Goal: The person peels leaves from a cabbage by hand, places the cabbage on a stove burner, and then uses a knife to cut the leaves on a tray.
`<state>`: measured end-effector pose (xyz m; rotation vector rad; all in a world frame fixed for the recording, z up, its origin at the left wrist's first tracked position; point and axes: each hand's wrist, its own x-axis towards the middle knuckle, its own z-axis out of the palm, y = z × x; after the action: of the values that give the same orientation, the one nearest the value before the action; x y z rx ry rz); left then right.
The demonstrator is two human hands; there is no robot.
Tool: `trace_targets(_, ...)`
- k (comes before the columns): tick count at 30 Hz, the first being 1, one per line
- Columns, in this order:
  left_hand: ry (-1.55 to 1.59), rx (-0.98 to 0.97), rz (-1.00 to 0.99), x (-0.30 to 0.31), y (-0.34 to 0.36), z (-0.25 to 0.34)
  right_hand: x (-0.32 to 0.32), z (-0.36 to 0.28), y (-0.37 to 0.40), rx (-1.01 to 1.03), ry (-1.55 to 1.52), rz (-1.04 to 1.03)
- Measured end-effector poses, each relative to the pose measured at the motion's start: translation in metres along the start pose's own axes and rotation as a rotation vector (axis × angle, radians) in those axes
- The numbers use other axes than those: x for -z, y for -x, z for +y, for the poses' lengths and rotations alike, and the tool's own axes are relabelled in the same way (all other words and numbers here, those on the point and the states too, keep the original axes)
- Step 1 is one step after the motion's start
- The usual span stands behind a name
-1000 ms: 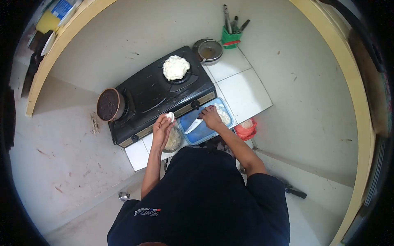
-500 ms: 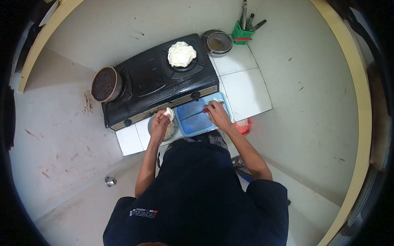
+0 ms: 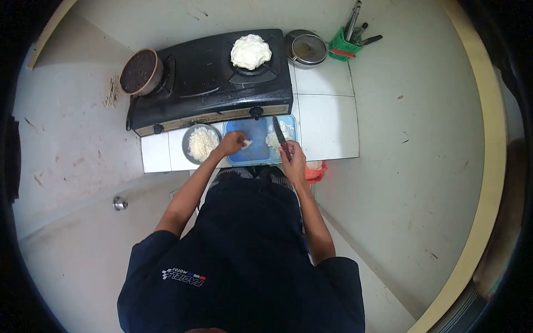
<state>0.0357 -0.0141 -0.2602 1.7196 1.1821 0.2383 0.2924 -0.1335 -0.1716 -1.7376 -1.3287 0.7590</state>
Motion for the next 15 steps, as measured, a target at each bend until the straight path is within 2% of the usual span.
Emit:
trace_targets(2, -0.086, 0.018, 0.064, -0.005, -0.012, -0.007, 0.001, 0.006, 0.006, 0.030, -0.030, -0.073)
trace_targets(4, 0.007, 0.090, 0.068, -0.008, -0.012, -0.001, 0.001, 0.015, 0.013, 0.016, -0.041, -0.100)
trace_targets(6, -0.277, -0.195, 0.225, -0.015, -0.007, 0.001, -0.002, 0.023, 0.021, -0.046, -0.130, -0.112)
trace_targets(8, -0.252, -0.191, 0.263, -0.027, 0.002, 0.001, -0.004, 0.029, 0.029, -0.060, -0.131, -0.121)
trace_targets(10, -0.298, -0.218, 0.412, -0.037, 0.011, 0.006, -0.006, 0.038, 0.034, -0.068, -0.124, -0.126)
trace_targets(15, -0.418, -0.222, 0.447, -0.055, 0.026, 0.008, -0.017, 0.049, 0.037, -0.042, -0.170, -0.237)
